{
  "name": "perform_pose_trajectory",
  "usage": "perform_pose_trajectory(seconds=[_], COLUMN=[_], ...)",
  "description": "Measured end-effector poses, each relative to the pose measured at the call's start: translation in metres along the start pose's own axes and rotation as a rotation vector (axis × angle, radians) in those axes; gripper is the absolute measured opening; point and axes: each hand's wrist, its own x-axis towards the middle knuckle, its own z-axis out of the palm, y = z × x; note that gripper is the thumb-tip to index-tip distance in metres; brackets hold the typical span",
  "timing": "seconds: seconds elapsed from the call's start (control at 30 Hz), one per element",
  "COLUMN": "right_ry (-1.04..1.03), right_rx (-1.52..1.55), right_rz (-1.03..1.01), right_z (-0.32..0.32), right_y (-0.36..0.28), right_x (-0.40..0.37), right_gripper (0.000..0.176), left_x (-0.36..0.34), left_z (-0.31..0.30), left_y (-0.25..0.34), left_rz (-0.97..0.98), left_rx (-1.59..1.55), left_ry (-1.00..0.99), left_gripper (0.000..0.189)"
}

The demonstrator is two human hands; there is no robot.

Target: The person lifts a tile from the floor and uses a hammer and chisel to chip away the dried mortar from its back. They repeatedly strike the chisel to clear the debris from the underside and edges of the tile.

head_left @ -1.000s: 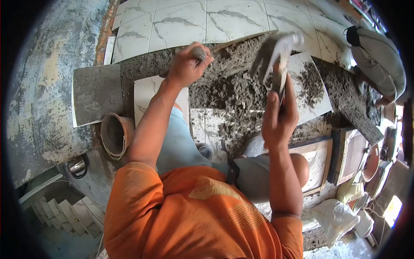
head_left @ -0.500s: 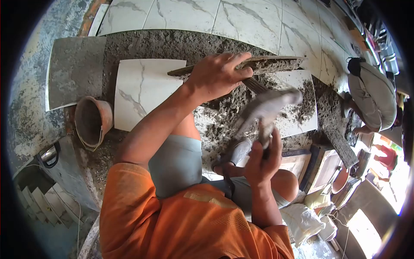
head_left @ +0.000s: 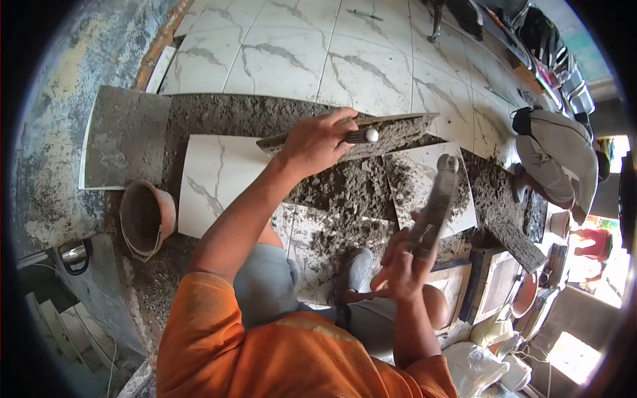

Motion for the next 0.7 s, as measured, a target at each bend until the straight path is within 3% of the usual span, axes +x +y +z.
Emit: perform_pose_trajectory(seconds=[0.07, 0.2, 0.23, 0.3, 0.33, 0.4, 0.57, 0.6, 0.67, 0.7], right_ry=[-0.051, -0.114, -0.081, -0.072, -0.189, -0.123, -0.136, -0.145, -0.068, -0.068], right_rx=[0.237, 0.149, 0.122, -0.041, -0.203, -0.253, -0.597, -0.588, -0.409, -0.417], right_rz=[0.163, 0.032, 0.097, 0.076, 0.033, 0.003, 0.002, 0.003, -0.126, -0.137], right_z=[-0.018, -0.058, -0.061, -0.070, -0.080, -0.076, -0.058, -0.054, -0.048, -0.048], right_y=[-0.021, -0.035, -0.043, -0.024, -0.012, 0.028, 0.083, 0.090, 0.101, 0.099], right_x=[0.007, 0.051, 0.069, 0.112, 0.136, 0.176, 0.222, 0.224, 0.220, 0.219], right_gripper=[0.060, 0.051, 0.045, 0.032, 0.030, 0.035, 0.034, 0.034, 0.032, 0.031], left_x=[0.004, 0.007, 0.008, 0.009, 0.009, 0.009, 0.010, 0.011, 0.015, 0.025], left_z=[-0.001, 0.009, 0.010, 0.009, 0.009, 0.009, 0.004, 0.005, 0.007, 0.004], left_y=[0.006, 0.014, 0.017, 0.022, 0.023, 0.021, 0.010, 0.008, 0.009, 0.014], left_rz=[-0.115, -0.154, -0.144, -0.213, -0.211, -0.161, -0.190, -0.200, -0.185, -0.094], left_rx=[0.006, 0.040, 0.042, 0.060, 0.061, 0.024, -0.096, -0.087, -0.413, -0.411], left_ry=[-0.019, -0.031, -0.039, -0.078, -0.085, 0.013, -0.037, -0.039, 0.117, 0.199], left_gripper=[0.033, 0.022, 0.022, 0.021, 0.021, 0.023, 0.025, 0.025, 0.022, 0.020])
